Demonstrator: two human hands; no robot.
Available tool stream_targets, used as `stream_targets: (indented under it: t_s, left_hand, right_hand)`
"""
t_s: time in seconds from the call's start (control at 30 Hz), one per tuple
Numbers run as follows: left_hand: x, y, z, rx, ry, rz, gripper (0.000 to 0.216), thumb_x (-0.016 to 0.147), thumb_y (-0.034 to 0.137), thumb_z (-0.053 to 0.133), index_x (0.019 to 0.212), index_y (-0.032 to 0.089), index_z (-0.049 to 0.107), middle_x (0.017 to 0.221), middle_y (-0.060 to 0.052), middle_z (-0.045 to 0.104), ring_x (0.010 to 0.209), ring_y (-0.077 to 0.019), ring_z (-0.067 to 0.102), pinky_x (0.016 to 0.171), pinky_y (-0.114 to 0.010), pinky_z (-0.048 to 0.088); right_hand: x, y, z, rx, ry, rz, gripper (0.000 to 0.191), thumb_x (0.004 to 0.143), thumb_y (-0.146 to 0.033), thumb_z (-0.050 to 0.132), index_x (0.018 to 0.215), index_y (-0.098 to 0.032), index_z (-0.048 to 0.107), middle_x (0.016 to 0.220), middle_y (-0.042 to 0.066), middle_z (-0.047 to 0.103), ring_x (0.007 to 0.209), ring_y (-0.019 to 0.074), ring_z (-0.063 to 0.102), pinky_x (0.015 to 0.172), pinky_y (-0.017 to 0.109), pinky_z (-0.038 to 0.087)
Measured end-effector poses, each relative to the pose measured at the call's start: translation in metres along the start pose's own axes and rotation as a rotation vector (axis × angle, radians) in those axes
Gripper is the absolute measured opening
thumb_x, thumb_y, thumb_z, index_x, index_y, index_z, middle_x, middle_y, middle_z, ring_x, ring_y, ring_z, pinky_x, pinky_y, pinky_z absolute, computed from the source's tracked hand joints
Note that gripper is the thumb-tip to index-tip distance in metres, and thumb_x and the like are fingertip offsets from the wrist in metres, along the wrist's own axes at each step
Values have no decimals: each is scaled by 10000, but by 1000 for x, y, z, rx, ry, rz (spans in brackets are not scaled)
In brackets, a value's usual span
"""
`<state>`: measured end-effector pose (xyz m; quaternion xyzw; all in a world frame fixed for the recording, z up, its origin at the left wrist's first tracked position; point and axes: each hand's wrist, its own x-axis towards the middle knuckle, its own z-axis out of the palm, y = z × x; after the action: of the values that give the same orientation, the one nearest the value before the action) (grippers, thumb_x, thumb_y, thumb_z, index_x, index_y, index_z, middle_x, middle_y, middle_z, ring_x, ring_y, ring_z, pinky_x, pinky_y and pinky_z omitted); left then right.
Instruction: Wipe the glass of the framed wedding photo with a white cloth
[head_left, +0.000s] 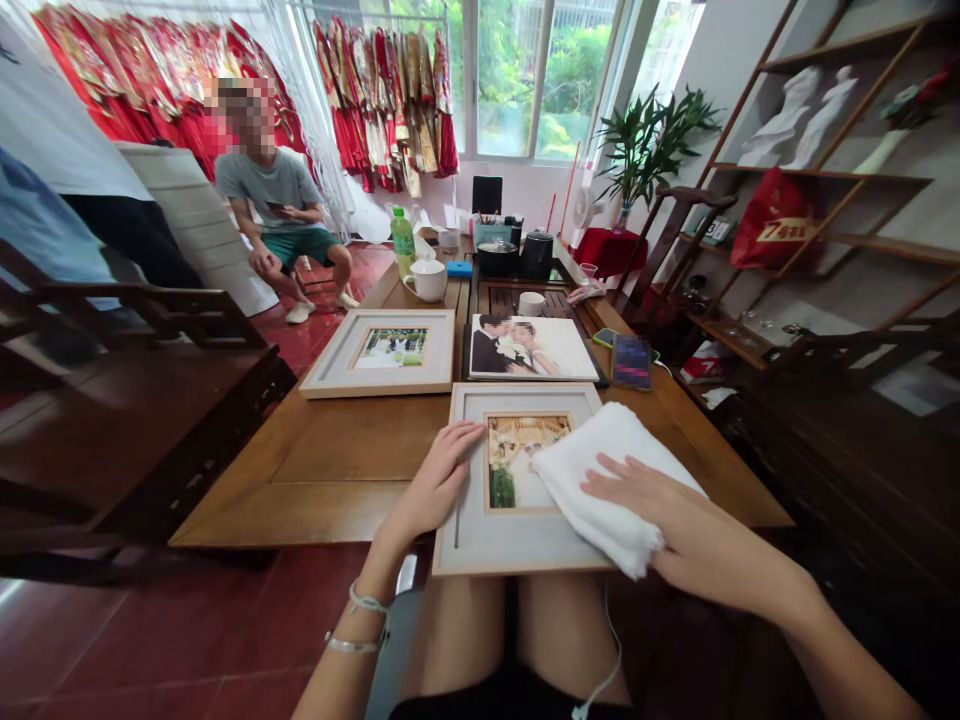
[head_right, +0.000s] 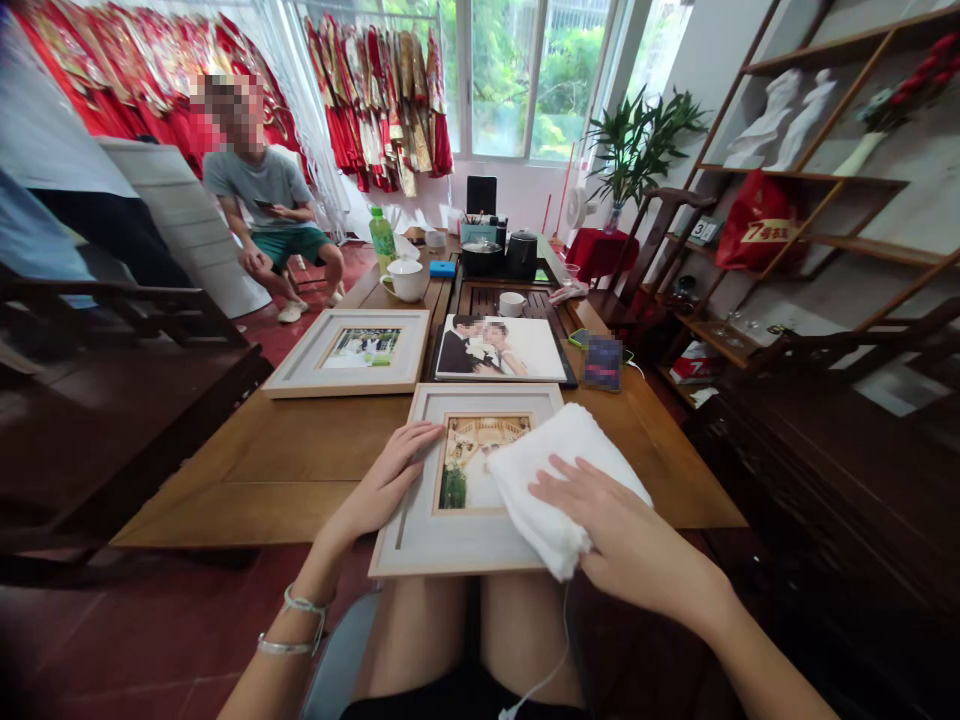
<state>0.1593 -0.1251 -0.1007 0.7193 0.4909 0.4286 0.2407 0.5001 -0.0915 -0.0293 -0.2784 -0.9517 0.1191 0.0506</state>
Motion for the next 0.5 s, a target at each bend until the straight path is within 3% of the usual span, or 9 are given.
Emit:
stream_targets:
  t_s: [0.1, 0.2, 0.33, 0.5]
  left_hand:
    - [0, 1, 0, 0, -6, -14, 485, 927, 160, 388, 1392, 246, 498, 1410, -95, 494, 1366, -260, 359, 1188, -528, 227]
    - [0, 2, 0, 2, -17, -31, 488, 925, 151, 381, 1392, 236, 495, 1419, -96, 482, 1378, -253, 341, 1195, -521, 215]
    - [0, 3, -1, 4, -30, -29, 488, 925, 143, 375, 1390, 227, 496, 1414, -102, 487, 1375, -251, 343, 1192, -519, 225]
    - [0, 2, -1, 1, -29, -18, 487, 923, 138, 381, 1384, 234, 501, 1408, -100, 494, 1374, -250, 345, 1189, -524, 228]
  right_hand:
    - [-35, -12, -7, 52, -54, 0, 892, 649, -37, 501, 1465, -382, 392, 1477, -46, 451, 1365, 280, 420, 1088, 451, 444]
    - [-40, -12, -9, 63, -57, 22, 842, 688, -58, 517, 1447, -406, 412, 1471, -57, 458, 1363, 274, 424, 1099, 441, 434]
    - [2, 6, -6, 6, -8, 70, 697, 719, -87, 489, 1393, -265, 512, 1459, 25, 491, 1395, 283, 374, 1136, 490, 361]
    - [69, 37, -1, -187, 181, 138, 597, 722, -95, 499, 1313, -136, 565, 1363, 122, 580, 1369, 341, 386, 1138, 558, 296]
